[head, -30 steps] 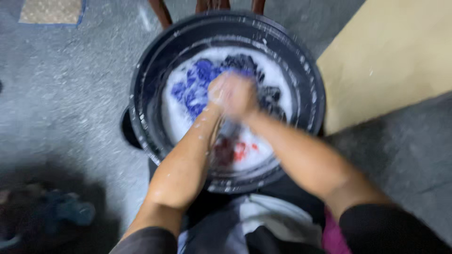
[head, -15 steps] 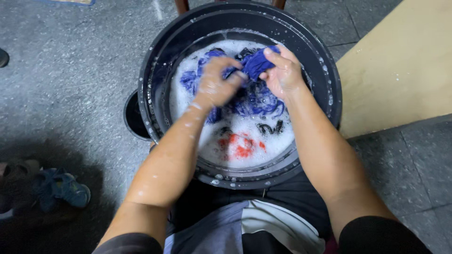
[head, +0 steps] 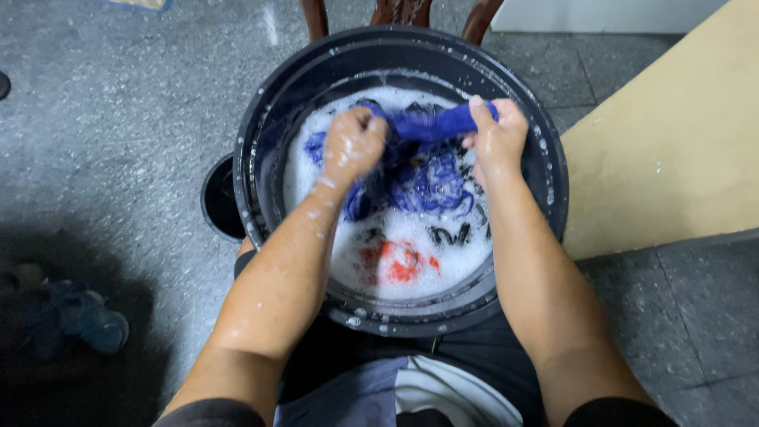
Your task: The person hand-washes clothes in a black basin filled with soapy water. They repeatedly submerge, agitate, and wring out a blue garment and a red garment, along with other dark-colored items, using both hands.
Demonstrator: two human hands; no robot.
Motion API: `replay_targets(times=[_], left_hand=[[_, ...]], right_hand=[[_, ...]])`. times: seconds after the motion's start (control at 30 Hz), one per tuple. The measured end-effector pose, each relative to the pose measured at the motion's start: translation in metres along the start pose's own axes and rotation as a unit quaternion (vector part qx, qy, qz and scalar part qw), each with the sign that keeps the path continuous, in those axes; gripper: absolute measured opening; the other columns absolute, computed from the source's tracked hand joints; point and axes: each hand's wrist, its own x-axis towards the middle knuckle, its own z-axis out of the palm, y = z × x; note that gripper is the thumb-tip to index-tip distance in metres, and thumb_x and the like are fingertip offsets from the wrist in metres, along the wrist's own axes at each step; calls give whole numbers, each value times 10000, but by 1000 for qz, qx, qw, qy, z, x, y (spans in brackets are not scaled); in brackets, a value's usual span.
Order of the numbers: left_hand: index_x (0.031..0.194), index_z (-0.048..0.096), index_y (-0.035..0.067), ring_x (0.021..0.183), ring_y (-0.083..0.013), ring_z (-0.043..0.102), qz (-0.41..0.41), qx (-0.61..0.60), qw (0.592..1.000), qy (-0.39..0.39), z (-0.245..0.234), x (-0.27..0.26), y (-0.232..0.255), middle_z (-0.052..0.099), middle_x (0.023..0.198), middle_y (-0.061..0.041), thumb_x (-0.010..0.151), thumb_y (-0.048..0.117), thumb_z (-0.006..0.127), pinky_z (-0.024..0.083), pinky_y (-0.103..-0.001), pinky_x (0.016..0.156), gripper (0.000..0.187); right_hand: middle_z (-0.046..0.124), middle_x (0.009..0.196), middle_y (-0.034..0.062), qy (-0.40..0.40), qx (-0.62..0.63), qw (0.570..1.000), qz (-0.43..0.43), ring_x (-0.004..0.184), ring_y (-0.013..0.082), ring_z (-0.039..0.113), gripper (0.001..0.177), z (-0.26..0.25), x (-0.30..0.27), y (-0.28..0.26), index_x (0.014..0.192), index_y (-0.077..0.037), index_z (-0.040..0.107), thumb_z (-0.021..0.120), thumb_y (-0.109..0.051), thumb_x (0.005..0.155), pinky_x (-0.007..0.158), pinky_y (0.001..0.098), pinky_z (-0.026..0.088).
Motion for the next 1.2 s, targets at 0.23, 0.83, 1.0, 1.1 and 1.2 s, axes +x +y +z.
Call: replay_targets(times=[0.23,0.83,1.0,1.1,1.2], left_hand=[[935,714,54,770,-108,547,73,-449,890,-28,7,23,-29,631,873,-4,1063,206,614,459,-308,712,223],[1067,680,72,752,-226,634,-306,-554,773,-46,47,-18,25,700,911,-92,974,448,550,522,-407,631,409],[1048,736,32,757,-233,645,-96,-229,966,-73,73,2,-5,693,854,-91,1009,315,534,498,-417,668,350],[964,719,1,762,-254,634,-230,-262,937,-32,82,-7,-9,700,850,-120,976,319,589,504,-474,631,344],[878,750,-3,767,-250,664,-159,-337,928,10,70,-1,5,747,817,-134,965,350,640,516,-440,673,380]], right_hand=[[687,939,64,-61,51,997,-5,769,131,561,208,-7,11,32,1036,-24,646,683,-228,1060,664,283,414],[628,662,143,-175,-312,873,-333,607,295,620,391,71,-90,30,847,-26,704,603,-374,995,605,423,472],[601,715,249,-65,-486,762,-423,687,439,600,472,46,-47,62,956,79,655,564,-383,987,647,542,434],[614,739,278,-44,-552,720,-418,703,436,595,541,38,-42,87,1052,160,678,515,-350,971,641,539,424],[667,870,287,17,-538,822,-185,850,441,636,540,52,-1,74,915,48,681,469,-407,1112,787,531,467]])
